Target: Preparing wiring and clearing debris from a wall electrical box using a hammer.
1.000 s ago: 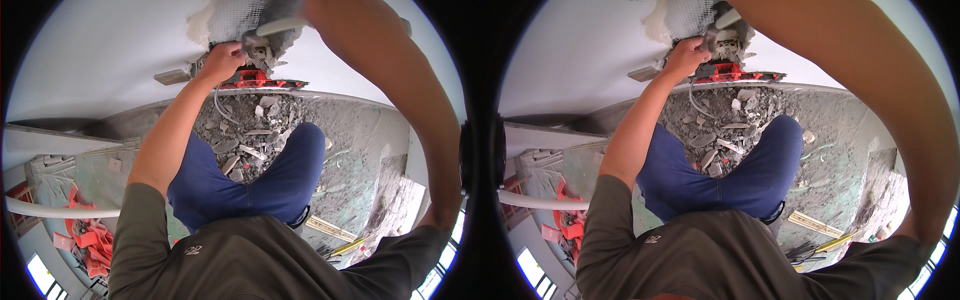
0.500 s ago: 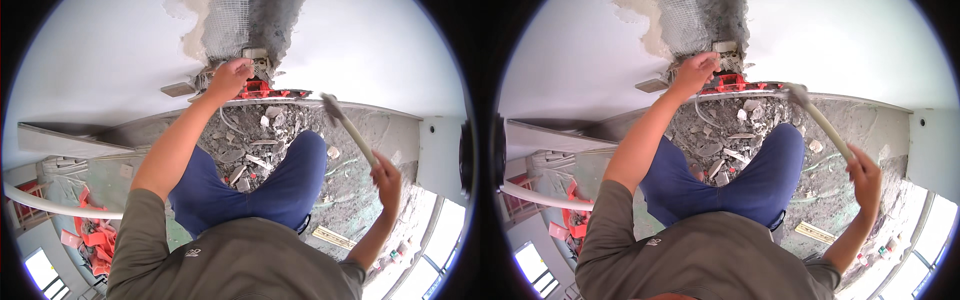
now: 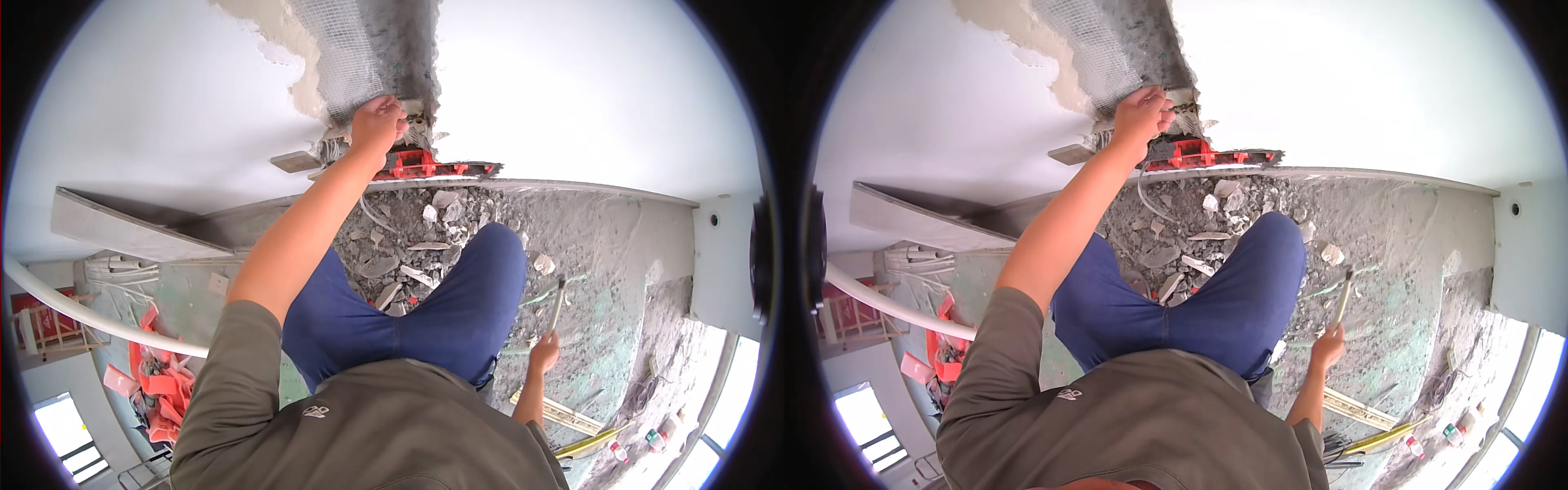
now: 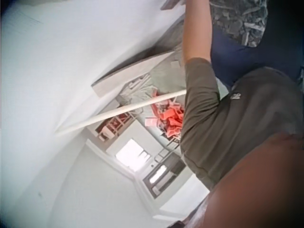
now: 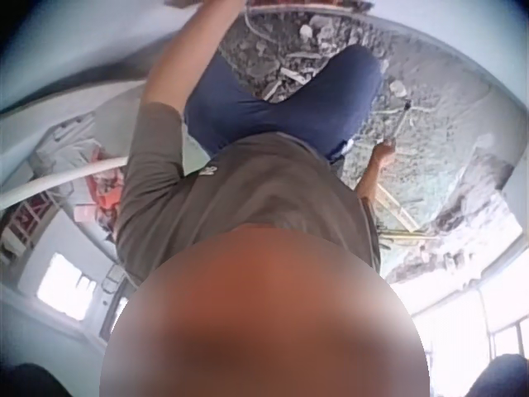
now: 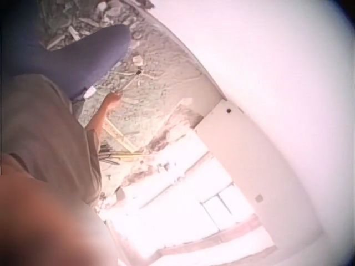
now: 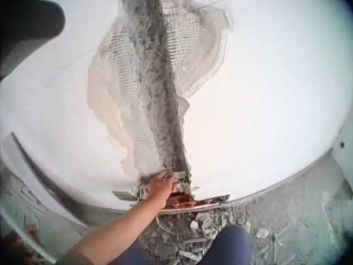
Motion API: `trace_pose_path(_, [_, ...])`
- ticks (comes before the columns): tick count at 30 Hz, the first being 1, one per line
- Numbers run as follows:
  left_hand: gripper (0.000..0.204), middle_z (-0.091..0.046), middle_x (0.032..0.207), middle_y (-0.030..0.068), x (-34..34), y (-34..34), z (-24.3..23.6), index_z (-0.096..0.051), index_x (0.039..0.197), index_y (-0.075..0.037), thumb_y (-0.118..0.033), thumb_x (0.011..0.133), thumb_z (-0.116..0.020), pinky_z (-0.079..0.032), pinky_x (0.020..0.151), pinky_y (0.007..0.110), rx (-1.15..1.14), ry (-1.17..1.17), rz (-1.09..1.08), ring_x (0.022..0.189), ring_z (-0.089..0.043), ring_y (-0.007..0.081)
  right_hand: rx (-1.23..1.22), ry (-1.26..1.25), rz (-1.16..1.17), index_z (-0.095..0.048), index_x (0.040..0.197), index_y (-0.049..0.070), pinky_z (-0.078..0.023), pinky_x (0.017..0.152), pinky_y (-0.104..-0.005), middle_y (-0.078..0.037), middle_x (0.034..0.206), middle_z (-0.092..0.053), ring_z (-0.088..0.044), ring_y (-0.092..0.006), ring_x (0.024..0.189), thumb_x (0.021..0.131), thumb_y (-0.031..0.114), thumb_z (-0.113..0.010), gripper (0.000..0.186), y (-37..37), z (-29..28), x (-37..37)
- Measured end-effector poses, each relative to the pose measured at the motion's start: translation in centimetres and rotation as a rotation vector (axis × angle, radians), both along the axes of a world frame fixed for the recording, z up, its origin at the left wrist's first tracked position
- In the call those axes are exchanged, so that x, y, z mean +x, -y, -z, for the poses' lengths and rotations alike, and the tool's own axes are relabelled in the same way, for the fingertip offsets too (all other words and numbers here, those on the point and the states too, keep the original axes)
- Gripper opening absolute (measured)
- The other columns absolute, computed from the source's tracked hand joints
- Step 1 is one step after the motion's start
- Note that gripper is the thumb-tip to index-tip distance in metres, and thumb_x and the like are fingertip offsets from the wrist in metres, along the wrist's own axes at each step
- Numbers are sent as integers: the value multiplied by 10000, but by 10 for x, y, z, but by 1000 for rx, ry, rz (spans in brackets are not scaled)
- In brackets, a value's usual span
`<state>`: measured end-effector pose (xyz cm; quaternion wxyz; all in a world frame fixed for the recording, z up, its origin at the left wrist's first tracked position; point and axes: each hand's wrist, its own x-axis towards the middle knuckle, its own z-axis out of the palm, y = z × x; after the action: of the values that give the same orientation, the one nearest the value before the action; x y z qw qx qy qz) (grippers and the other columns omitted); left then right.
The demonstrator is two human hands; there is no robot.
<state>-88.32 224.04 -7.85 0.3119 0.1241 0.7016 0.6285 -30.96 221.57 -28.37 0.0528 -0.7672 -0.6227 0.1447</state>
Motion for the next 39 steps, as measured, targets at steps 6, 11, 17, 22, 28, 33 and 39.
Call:
trace_pose_path(6, [270,-679,1001,100,7,-26,-5,-598,1179,-66,-197,944,-586,-495,655,312,49,182,-218,811,-636,179,-222,-4,-4,-547,1288,114,-483,810,-468,-202,1067,-646,-629,-379,975,868,121,-625,427,66,48,5])
trace_pose_path(11, [204,-675,985,106,7,-35,-3,-601,1131,-77,-160,947,-568,-503,640,321,73,202,-292,762,-639,195,-191,61,-124,-525,1308,78,-425,955,-462,-221,1149,-567,-527,-386,1123,800,90,-669,529,67,63,6])
trace_pose_path(17, [178,-663,910,161,12,-37,-7,-586,1091,14,-99,964,-530,-560,624,373,175,250,-334,696,-656,244,129,-299,-173,-568,1255,49,-421,961,-441,-189,1188,-563,-526,-365,1124,825,40,-565,430,-35,7,-63])
trace_pose_path(22, [240,-658,962,220,13,-35,-12,-536,1142,70,-95,974,-493,-583,683,412,188,195,-286,765,-683,308,547,-471,-414,-586,1235,54,-423,984,-428,-168,1213,-570,-537,-340,1140,868,7,-560,370,-69,-90,-174])
trace_pose_path(28, [309,-658,1042,247,8,-29,-19,-482,1224,87,-100,983,-432,-563,721,421,144,201,-225,868,-692,349,420,-915,-723,-646,1149,45,-477,904,-351,-148,1146,-627,-606,-276,1060,888,0,-579,273,-47,-144,-297])
trace_pose_path(33, [227,-686,1019,148,7,-27,-20,-538,1135,1,-150,965,-527,-544,695,344,-30,156,-221,834,-680,254,-36,-1335,-669,-649,1164,48,-491,852,-300,-91,1137,-627,-614,-183,959,945,77,-561,238,-40,-141,-366])
trace_pose_path(39, [134,-633,785,35,4,-4,-19,-635,984,-38,-154,931,-593,-485,543,282,-23,214,-144,623,-575,128,-184,-1541,-603,-536,1318,21,-461,892,-268,-43,1179,-605,-581,-134,1008,991,197,-519,372,-56,-142,-452])
